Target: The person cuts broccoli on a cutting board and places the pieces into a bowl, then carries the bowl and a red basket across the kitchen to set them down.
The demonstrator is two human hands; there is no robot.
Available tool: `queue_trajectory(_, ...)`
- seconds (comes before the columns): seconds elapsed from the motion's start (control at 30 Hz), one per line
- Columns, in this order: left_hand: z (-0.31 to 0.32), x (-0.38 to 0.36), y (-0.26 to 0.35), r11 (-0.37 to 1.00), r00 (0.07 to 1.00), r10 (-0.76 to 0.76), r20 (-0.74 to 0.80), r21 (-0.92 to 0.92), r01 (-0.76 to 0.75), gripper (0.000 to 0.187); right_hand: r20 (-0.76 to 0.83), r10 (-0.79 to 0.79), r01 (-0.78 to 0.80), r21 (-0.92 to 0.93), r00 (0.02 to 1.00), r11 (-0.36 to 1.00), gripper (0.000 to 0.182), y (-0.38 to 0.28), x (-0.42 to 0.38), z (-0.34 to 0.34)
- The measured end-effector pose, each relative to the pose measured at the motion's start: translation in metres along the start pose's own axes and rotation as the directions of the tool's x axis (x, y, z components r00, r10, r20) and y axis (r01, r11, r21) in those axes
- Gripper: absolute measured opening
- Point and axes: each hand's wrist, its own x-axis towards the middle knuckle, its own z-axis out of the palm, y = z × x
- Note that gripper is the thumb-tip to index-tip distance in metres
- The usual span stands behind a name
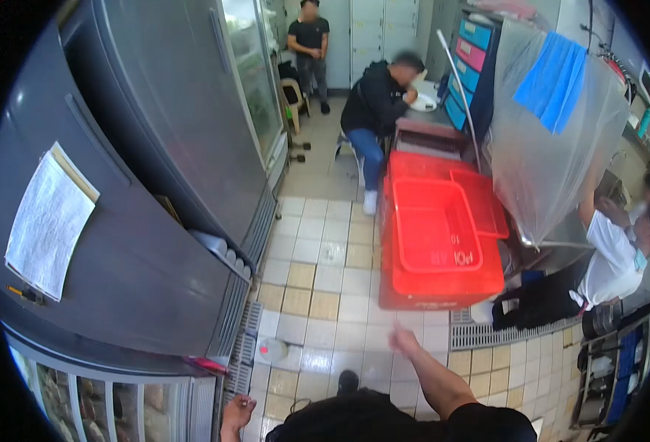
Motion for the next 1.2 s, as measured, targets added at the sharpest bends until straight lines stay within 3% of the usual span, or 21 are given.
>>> queue_trajectory(0.03,0.001,-0.006,0.0,0.999,1.0,-0.013,0.012,0.052,0.012,0.042,0.131,-0.443,0.446,0.002,0.887,0.895,0.08,-0.095,-0.014,0.028)
queue_trajectory(0.07,0.003,0.0,-0.004,0.997,1.0,-0.007,0.025,0.081,0.005,0.043,0.213,-0.433,0.466,-0.138,0.876,0.874,0.088,-0.208,-0.066,0.052)
queue_trajectory(0.1,0.006,0.01,-0.002,0.997,1.0,0.001,0.011,0.079,-0.002,0.043,0.219,-0.658,0.694,-0.195,0.72,0.694,0.093,-0.303,-0.124,0.079)
queue_trajectory(0.13,0.005,0.016,-0.005,0.997,1.0,0.017,0.019,0.081,-0.019,0.043,0.19,-0.936,0.93,-0.278,0.297,0.239,0.096,-0.385,-0.149,0.096)
queue_trajectory(0.17,0.001,0.021,-0.004,0.996,0.999,0.038,0.022,0.08,-0.04,0.043,0.279,-0.937,0.974,-0.141,0.209,0.175,0.094,-0.456,-0.207,0.104)
queue_trajectory(0.2,-0.008,0.019,0.011,0.995,0.997,0.07,-0.017,0.07,-0.069,0.04,0.237,-0.949,0.973,-0.148,0.207,0.176,0.095,-0.508,-0.261,0.114)
queue_trajectory(0.23,-0.01,0.021,0.005,0.995,0.997,0.079,-0.027,0.064,-0.077,0.04,0.189,-0.934,0.949,-0.151,0.303,0.277,0.095,-0.549,-0.296,0.125)
queue_trajectory(0.3,-0.006,0.029,-0.003,0.966,0.981,0.056,-0.187,-0.237,-0.101,0.037,0.136,-0.903,0.9,-0.227,0.408,0.372,0.094,-0.618,-0.305,0.136)
queue_trajectory(0.33,-0.008,0.015,0.002,0.946,0.956,0.123,-0.265,-0.259,-0.193,0.033,0.143,-0.906,0.904,-0.228,0.399,0.362,0.094,-0.621,-0.316,0.139)
queue_trajectory(0.43,0.004,-0.01,-0.02,0.913,0.953,0.091,-0.288,-0.359,-0.195,0.029,0.137,-0.903,0.87,-0.36,0.407,0.338,0.092,-0.621,-0.329,0.136)
queue_trajectory(0.57,0.009,-0.042,-0.053,0.969,0.973,0.001,-0.233,-0.241,-0.059,0.022,0.139,-0.9,0.882,-0.306,0.414,0.359,0.092,-0.603,-0.328,0.143)
queue_trajectory(0.63,0.004,-0.062,-0.052,0.954,0.969,-0.061,-0.241,-0.298,-0.014,0.025,0.116,-0.885,0.857,-0.33,0.452,0.394,0.092,-0.598,-0.324,0.148)
queue_trajectory(0.7,-0.006,-0.078,-0.046,0.996,0.987,-0.07,-0.145,-0.069,0.061,0.047,0.125,-0.88,0.857,-0.327,0.458,0.399,0.092,-0.594,-0.322,0.152)
queue_trajectory(0.83,-0.002,-0.084,-0.066,0.995,0.993,-0.037,-0.11,-0.099,0.026,0.039,0.124,-0.865,0.841,-0.335,0.487,0.425,0.091,-0.583,-0.324,0.158)
queue_trajectory(0.9,0.015,-0.077,-0.094,0.921,0.956,-0.102,-0.275,-0.388,-0.013,0.025,0.129,-0.859,0.836,-0.339,0.495,0.431,0.091,-0.574,-0.327,0.161)
queue_trajectory(1.03,0.015,-0.098,-0.126,0.914,0.948,-0.124,-0.292,-0.405,-0.005,0.025,0.123,-0.865,0.841,-0.336,0.486,0.424,0.092,-0.54,-0.326,0.168)
queue_trajectory(1.1,0.004,-0.132,-0.128,0.97,0.961,-0.052,-0.272,-0.244,-0.016,0.036,0.136,-0.854,0.839,-0.318,0.502,0.443,0.092,-0.521,-0.31,0.172)
queue_trajectory(1.2,0.004,-0.163,-0.168,0.966,0.95,-0.058,-0.306,-0.256,-0.024,0.034,0.17,-0.78,0.794,-0.231,0.602,0.563,0.094,-0.469,-0.269,0.183)
